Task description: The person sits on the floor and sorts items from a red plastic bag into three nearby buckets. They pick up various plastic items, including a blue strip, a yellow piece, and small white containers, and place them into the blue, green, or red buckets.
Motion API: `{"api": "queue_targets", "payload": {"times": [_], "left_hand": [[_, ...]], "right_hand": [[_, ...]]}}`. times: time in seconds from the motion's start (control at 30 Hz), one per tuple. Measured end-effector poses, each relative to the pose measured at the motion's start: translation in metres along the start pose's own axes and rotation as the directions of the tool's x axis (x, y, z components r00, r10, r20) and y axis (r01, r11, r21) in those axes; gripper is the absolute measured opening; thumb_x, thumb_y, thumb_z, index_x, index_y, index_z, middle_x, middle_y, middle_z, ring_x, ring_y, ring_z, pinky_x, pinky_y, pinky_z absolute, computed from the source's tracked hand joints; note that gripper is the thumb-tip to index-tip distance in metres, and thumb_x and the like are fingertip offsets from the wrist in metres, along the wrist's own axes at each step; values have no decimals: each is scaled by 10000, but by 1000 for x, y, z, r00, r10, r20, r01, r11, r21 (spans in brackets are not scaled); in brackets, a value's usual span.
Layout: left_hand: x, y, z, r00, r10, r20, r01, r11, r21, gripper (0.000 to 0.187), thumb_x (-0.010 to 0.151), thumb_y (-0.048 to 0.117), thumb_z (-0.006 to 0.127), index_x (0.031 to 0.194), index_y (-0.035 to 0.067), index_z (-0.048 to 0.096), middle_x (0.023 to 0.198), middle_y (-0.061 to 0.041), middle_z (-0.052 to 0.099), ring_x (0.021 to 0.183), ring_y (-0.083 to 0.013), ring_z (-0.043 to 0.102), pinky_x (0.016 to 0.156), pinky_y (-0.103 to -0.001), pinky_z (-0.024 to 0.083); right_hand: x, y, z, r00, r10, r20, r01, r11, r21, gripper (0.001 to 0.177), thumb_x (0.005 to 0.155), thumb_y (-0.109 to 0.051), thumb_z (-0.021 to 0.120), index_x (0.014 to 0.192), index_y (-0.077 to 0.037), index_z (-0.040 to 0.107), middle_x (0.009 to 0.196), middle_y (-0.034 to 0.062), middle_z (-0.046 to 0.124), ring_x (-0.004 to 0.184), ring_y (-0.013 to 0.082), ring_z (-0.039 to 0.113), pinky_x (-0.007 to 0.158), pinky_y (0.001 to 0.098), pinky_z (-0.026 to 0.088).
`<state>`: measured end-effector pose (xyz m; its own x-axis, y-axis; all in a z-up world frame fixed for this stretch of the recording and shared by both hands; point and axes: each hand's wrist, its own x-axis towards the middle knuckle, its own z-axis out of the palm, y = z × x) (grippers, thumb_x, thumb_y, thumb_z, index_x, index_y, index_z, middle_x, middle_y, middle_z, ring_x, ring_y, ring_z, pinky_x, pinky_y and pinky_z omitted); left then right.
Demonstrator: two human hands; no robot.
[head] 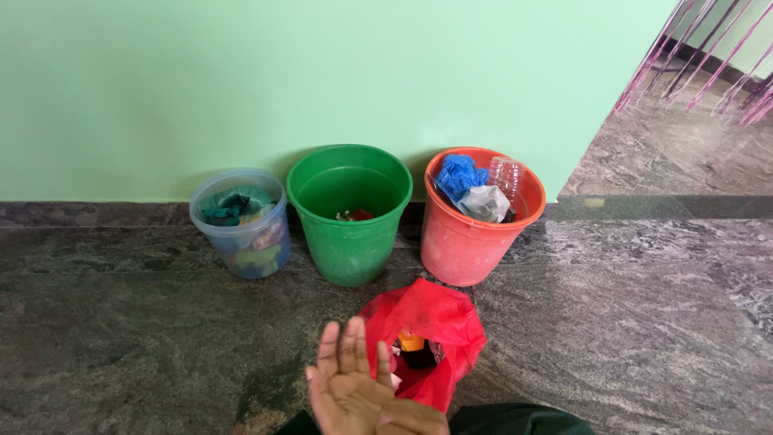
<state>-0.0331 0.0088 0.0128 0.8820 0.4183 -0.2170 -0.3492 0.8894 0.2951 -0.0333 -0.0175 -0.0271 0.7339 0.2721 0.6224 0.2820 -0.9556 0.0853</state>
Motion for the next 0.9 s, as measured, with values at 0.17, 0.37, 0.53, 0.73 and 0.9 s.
{"api": "queue_targets", "payload": {"times": [0.17,0.37,0.53,0.73,0.9], "left_hand": [[-6,-15,-8,971,25,238,-61,988,144,674,995,561,268,1405,75,490,1400,-180,609,1374,-312,514,1115,-456,393],[-17,-26,-2,979,-166,121,150,980,130,648,1016,483,246,1367,5,508,1301,-260,646,1307,-360,585,1100,-474,425],[-26,-46,-1,923,-135,360,129,991,41,641,1029,447,267,1377,-50,476,1259,-287,631,1265,-408,598,1141,-476,425],[-15,-87,-43,876,-209,435,222,975,21,542,1023,350,289,1335,-39,503,1248,-225,617,1190,-279,598,1114,-387,417],[-5,-109,-89,759,-112,642,-141,933,330,511,953,292,353,1265,-56,560,1238,-197,630,1168,-204,613,1090,-338,421]], "right_hand": [[0,31,-16,994,-36,105,-8,920,391,541,906,-241,508,1413,-77,599,1234,171,770,1137,243,734,974,386,563],[-9,82,-55,978,110,176,-200,283,938,456,945,24,460,1374,-62,587,1152,160,808,1065,237,776,962,335,577],[-7,66,-36,890,334,-310,283,129,950,246,929,106,435,1115,-38,506,972,178,682,896,255,711,1160,442,418],[1,74,-25,789,503,-352,415,-13,910,223,960,118,548,993,-91,476,952,159,627,777,193,660,889,446,566],[27,90,-50,667,300,-682,350,682,642,266,869,-222,617,1075,-105,496,1022,140,574,936,289,643,998,513,460]]}}
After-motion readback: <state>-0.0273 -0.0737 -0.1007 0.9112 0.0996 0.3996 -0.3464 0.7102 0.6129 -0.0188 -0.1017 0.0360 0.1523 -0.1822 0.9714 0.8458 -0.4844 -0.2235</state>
